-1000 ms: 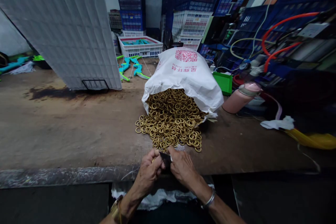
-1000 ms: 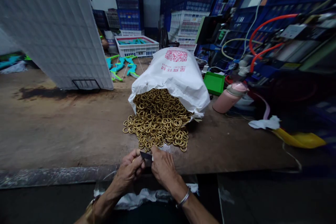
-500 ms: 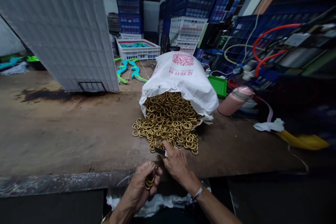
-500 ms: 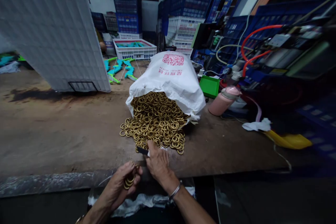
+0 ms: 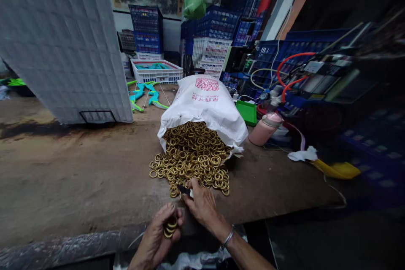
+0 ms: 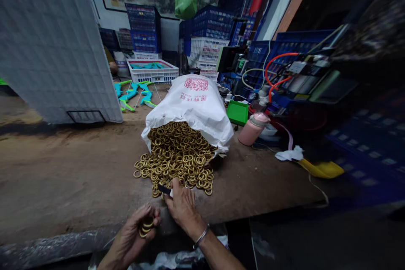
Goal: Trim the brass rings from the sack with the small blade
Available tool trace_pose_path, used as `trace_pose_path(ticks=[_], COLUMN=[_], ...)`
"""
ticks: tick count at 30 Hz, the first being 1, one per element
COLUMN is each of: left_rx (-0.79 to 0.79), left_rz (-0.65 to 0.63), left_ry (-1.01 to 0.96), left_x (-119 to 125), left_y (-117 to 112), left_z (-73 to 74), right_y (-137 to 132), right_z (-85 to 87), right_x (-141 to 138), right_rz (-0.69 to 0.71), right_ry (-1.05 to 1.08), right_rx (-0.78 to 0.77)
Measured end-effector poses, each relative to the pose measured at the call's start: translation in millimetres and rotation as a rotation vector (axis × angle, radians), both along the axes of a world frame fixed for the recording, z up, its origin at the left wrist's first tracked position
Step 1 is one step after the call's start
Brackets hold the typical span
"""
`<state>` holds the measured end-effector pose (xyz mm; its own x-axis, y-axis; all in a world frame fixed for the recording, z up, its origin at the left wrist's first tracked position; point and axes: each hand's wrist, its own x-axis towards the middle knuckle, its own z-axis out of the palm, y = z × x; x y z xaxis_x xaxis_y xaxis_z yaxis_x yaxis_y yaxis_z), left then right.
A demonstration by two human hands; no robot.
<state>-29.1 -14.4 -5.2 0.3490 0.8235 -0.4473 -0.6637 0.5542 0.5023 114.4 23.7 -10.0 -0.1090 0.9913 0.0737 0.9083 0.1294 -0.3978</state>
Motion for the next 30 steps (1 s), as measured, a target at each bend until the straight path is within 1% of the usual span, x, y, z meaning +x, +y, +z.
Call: trace_pose_path(ticks=[4,7,9,11,12,14,15,17,19,21,24,26,28,30], left_rx=[0.107,0.208,0.334,0.531,0.64,0.83,0.897,0.973,0.984,0.959,0.884,0.815,0.713,0.569], left_rz=[0.008,0.066,0.089,0.104,0.103,0.066,0.041,0.005,-0.006,-0.013,-0.008,-0.002,-0.013,-0.058], left_ry=[0.133,0.405,0.619,0.788,0.842,0.896,0.904,0.915,0.941,0.974,1.006,0.985,0.901,0.765], left_x=[5.1,7.2,6.5,4.9,4.1,3.2,3.1,3.5,4.0,4.4,5.2,6.5,8.1,9.5], left_y=[4.9,7.3,7.6,6.8,6.2,4.8,4.2,3.5,3.3,3.2,2.5,1.1,-0.6,-2.2], left_z=[-0.7,-2.6,-4.5,-6.8,-8.1,-10.8,-12.0,-13.4,-12.7,-9.8,-3.3,0.8,3.7,5.0], right_y=[2.1,1.2,-1.2,-4.8,-6.9,-11.0,-12.7,-15.2,-16.7,-17.6,-18.7,-19.1,-19.0,-18.1], right_z=[1.4,6.6,12.1,18.6,21.9,27.6,29.6,31.0,29.3,25.8,21.1,19.9,20.0,20.3], right_x=[4.5,8.0,10.3,12.5,13.4,14.5,14.5,13.6,11.6,9.3,6.9,6.3,5.8,5.2], right_rz=[-0.037,-0.044,-0.036,-0.031,-0.031,-0.03,-0.029,-0.026,-0.027,-0.048,-0.073,-0.04,-0.011,-0.012], right_ry=[0.104,0.336,0.555,0.776,0.87,1.015,1.07,1.148,1.17,1.126,1.011,0.918,0.827,0.769], right_rx=[-0.025,-0.077,-0.199,-0.397,-0.496,-0.663,-0.725,-0.813,-0.857,-0.831,-0.696,-0.577,-0.471,-0.412])
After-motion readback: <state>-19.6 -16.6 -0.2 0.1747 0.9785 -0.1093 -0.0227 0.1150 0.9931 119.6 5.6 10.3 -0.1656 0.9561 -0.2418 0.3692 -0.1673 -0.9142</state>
